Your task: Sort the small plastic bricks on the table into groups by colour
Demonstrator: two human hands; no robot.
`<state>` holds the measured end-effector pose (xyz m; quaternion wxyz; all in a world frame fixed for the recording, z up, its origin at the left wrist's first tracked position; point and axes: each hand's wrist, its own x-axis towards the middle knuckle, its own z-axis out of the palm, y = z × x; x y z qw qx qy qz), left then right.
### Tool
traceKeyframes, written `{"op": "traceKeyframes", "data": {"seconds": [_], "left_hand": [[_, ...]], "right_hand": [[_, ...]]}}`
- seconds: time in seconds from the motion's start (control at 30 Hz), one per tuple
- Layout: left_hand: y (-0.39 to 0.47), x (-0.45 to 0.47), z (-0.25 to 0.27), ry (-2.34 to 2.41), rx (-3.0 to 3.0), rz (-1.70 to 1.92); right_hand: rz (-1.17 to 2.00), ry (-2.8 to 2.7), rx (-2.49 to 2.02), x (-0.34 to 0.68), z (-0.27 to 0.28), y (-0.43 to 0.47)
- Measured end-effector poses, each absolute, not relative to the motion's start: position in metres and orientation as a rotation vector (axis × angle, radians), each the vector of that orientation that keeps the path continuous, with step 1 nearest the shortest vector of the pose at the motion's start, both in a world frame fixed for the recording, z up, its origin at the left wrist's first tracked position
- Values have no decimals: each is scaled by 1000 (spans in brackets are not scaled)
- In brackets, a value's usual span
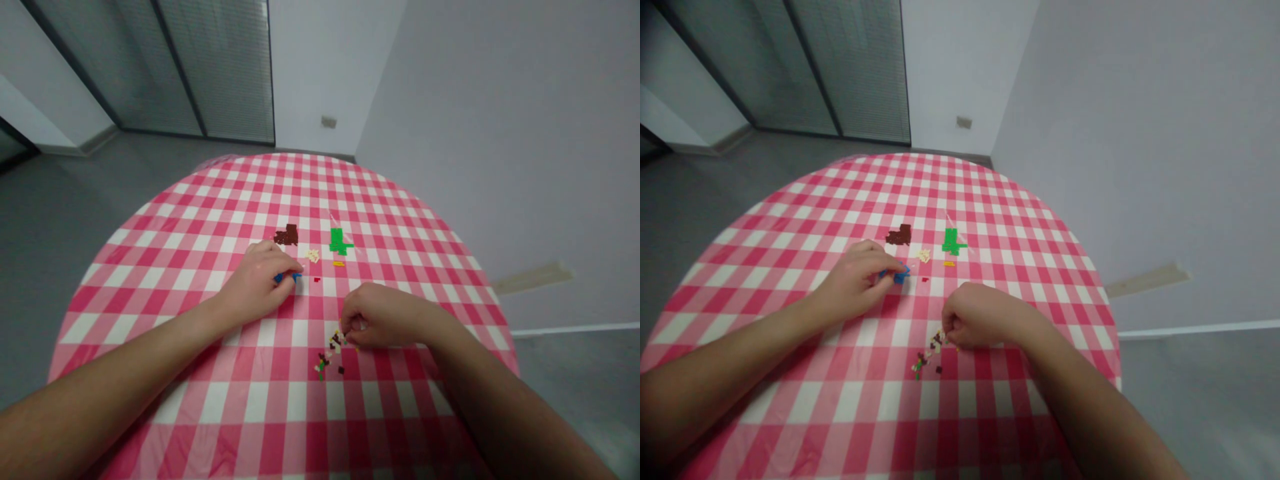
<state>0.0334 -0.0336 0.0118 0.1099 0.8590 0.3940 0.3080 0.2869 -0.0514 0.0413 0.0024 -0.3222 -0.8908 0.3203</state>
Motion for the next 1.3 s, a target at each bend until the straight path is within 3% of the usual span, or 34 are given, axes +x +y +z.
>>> {"op": "traceKeyframes", "data": {"seconds": [0.37, 0.67, 1.3], "left_hand": [[-44, 44, 12, 922, 2525, 992], [-44, 44, 8, 842, 2497, 1062], [-44, 46, 6, 895, 2372, 1081]], "right_hand": [[1354, -1838, -1117, 265, 17, -41], [1499, -1746, -1163, 263, 14, -41], [1289, -1920, -1140, 261, 15, -45]]}}
